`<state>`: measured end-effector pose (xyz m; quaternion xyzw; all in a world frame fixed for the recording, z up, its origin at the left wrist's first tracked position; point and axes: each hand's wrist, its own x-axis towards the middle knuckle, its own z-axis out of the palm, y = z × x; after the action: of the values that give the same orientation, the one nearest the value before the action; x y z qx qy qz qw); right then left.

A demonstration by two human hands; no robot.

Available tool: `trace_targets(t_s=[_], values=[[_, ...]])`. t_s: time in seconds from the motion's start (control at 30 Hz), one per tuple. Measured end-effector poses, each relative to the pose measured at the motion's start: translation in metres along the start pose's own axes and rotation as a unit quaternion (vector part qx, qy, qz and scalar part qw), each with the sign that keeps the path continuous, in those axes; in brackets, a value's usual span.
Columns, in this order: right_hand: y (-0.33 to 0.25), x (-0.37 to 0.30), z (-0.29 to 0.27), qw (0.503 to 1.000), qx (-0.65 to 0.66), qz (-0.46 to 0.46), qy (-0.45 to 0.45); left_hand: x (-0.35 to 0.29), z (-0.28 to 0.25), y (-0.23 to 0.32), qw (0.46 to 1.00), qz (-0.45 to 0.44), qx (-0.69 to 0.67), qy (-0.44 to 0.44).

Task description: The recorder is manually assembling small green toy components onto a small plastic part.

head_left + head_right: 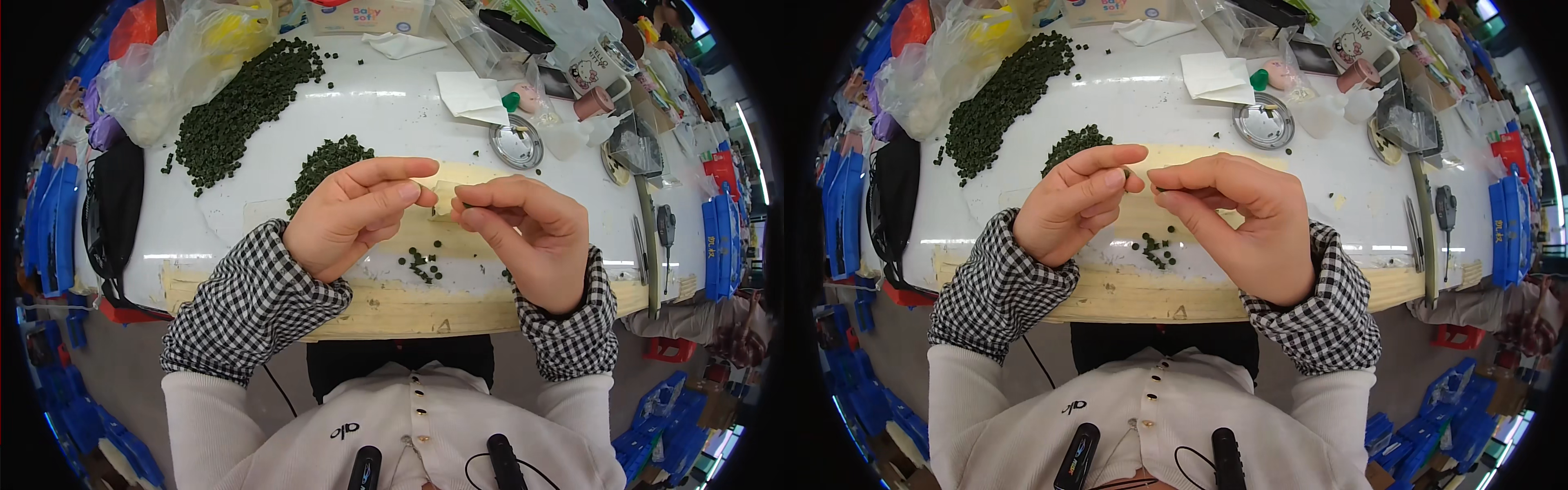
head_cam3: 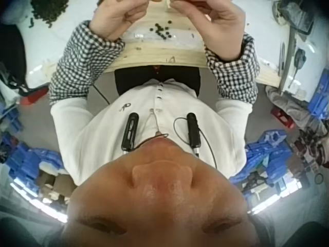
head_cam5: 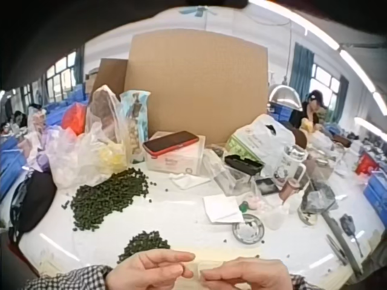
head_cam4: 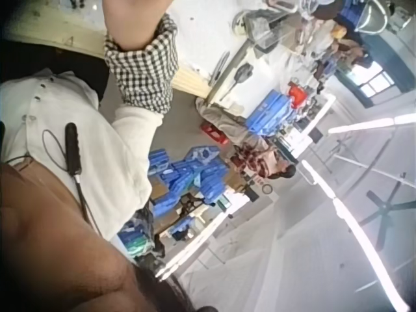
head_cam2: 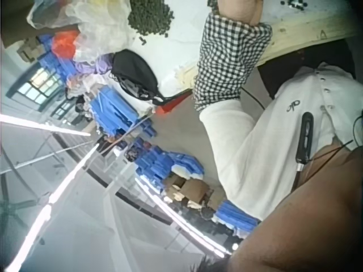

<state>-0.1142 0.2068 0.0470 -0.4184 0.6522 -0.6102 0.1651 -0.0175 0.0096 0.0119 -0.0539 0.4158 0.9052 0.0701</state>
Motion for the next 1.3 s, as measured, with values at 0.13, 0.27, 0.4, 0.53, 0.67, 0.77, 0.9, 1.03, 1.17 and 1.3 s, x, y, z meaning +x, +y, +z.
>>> trace_targets(t_s=[0.13, 0.27, 0.4, 0.53, 0.67, 0.77, 0.9, 1.03, 1.17, 1.3], values=[[0.006, -0.002, 0.001, 0.992, 0.114, 0.059, -0.018, 0.000, -0.001, -0.001, 0.999, 0.012, -0.013, -0.033], [0.005, -0.003, 0.003, 0.977, 0.177, 0.122, -0.014, 0.000, 0.001, -0.003, 1.000, 0.012, 0.012, -0.019], [0.006, -0.001, 0.003, 0.969, 0.193, 0.152, -0.020, -0.001, -0.001, -0.003, 0.999, 0.028, -0.003, -0.030], [0.007, 0.000, 0.004, 0.963, 0.217, 0.158, -0.013, -0.002, 0.001, -0.001, 0.999, 0.018, 0.005, -0.029], [0.009, -0.001, 0.005, 0.962, 0.229, 0.145, -0.012, -0.003, 0.002, -0.002, 0.999, 0.022, 0.028, -0.018], [0.012, -0.002, 0.007, 0.970, 0.214, 0.113, 0.003, -0.003, 0.003, -0.002, 0.999, 0.026, 0.027, -0.023], [0.012, -0.004, 0.010, 0.987, 0.138, 0.080, 0.015, -0.003, 0.005, -0.003, 0.999, 0.014, 0.039, -0.006], [0.013, -0.004, 0.012, 0.998, 0.058, 0.031, 0.021, -0.003, 0.006, -0.002, 0.999, 0.011, 0.038, -0.011], [0.009, -0.002, 0.014, 1.000, -0.002, -0.009, 0.020, -0.003, 0.007, -0.003, 0.999, 0.003, 0.035, -0.016], [0.010, -0.003, 0.016, 0.999, -0.036, -0.030, 0.021, -0.003, 0.004, -0.007, 1.000, 0.001, 0.026, -0.011]])
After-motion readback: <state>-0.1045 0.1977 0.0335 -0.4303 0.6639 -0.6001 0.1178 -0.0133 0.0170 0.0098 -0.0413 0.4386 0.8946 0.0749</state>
